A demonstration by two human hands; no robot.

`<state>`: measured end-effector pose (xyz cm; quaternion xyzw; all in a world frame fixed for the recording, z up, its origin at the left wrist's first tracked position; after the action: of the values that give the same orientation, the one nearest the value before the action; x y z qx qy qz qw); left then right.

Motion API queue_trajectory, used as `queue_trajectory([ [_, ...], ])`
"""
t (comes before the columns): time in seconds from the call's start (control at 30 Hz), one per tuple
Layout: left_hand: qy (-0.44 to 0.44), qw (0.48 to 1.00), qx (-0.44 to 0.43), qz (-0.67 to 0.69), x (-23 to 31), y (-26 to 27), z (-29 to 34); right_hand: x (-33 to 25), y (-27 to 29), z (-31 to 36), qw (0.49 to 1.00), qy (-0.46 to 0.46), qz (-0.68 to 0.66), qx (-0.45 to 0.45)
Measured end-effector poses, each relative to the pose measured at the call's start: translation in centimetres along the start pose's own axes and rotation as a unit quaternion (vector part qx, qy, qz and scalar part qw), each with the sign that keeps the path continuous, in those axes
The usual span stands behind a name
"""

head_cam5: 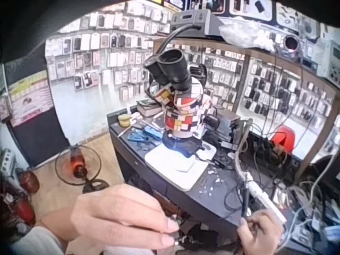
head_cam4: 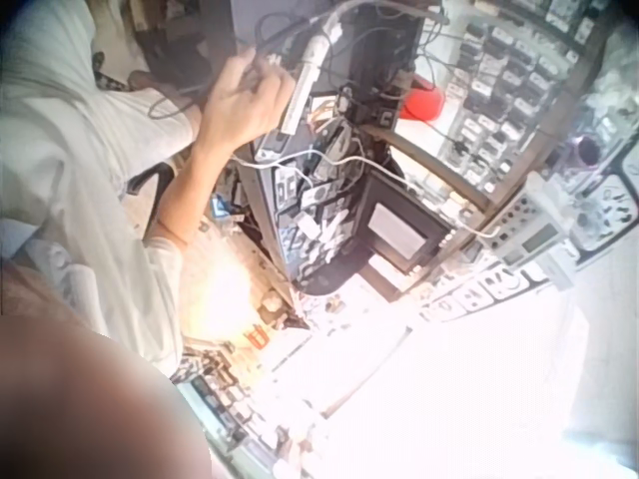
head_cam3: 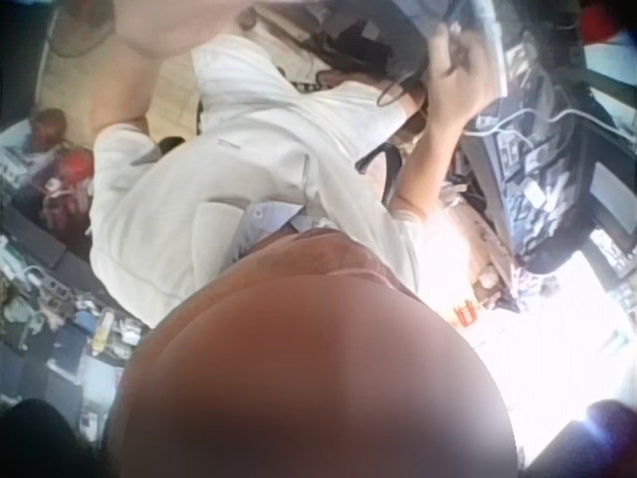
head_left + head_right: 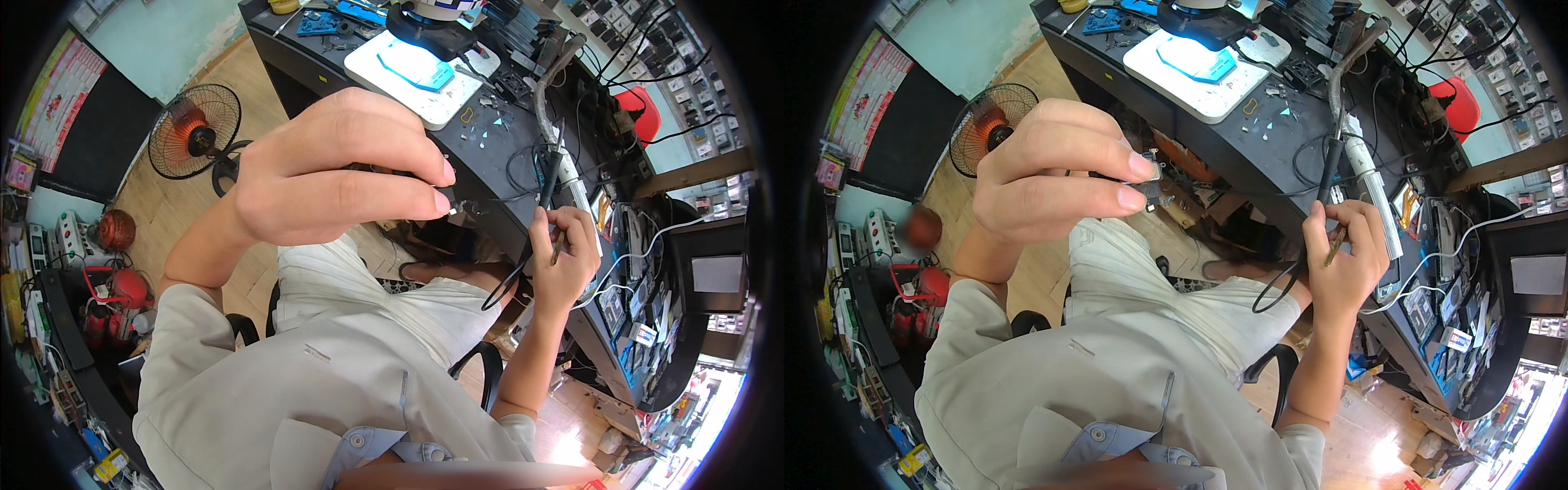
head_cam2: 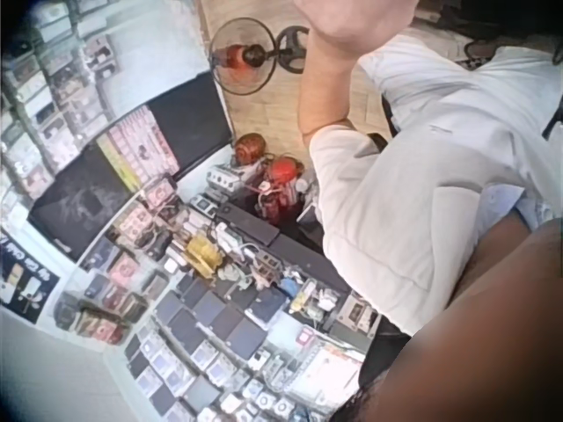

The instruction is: The person uses a soldering iron and tweezers to solder small electronic components onto a circuit board. They repeatedly heat the component and apply solder to secure it in place.

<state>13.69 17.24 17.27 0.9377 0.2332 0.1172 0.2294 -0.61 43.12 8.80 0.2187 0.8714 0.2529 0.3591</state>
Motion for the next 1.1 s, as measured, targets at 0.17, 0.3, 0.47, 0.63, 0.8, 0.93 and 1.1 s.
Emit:
queue_trajectory([
  [0.17,0.001,1.000,0.010,-0.002,0.2,-0.3,0.0,-0.1,0.6,0.4,1.000,-0.011,-0.018,0.001],
  [0.3,0.041,0.999,0.011,0.011,-0.2,-0.7,-0.3,0.0,1.1,0.6,0.998,-0.029,-0.052,0.005],
  [0.47,0.112,0.988,-0.002,0.105,-1.8,-1.1,0.2,0.7,1.7,0.7,0.990,-0.049,-0.131,-0.004],
  [0.63,0.240,0.940,0.028,0.240,-3.5,-2.4,1.4,2.7,2.6,1.1,0.964,-0.160,-0.214,0.007],
  [0.8,0.266,0.931,0.055,0.245,-4.1,-2.8,1.7,4.2,4.7,-2.3,0.959,-0.208,-0.194,-0.010],
  [0.93,0.280,0.935,0.051,0.211,-4.5,-3.5,2.4,8.8,7.3,-9.5,0.968,-0.239,-0.060,-0.037],
  [1.1,0.240,0.958,0.029,0.155,-4.3,-4.0,2.4,17.5,10.2,-18.9,0.949,-0.287,0.104,-0.080],
])
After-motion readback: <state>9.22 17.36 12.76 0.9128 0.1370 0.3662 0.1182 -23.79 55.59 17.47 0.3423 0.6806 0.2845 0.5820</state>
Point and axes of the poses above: each hand's wrist, its own z-axis away from the middle knuckle, its own y-axis out of the back of the hand, x = y × z, the point moved 9 cm from there along -z, towards the middle knuckle, and after that the axes turned 2 degrees about -x, right-handed, at the moved point
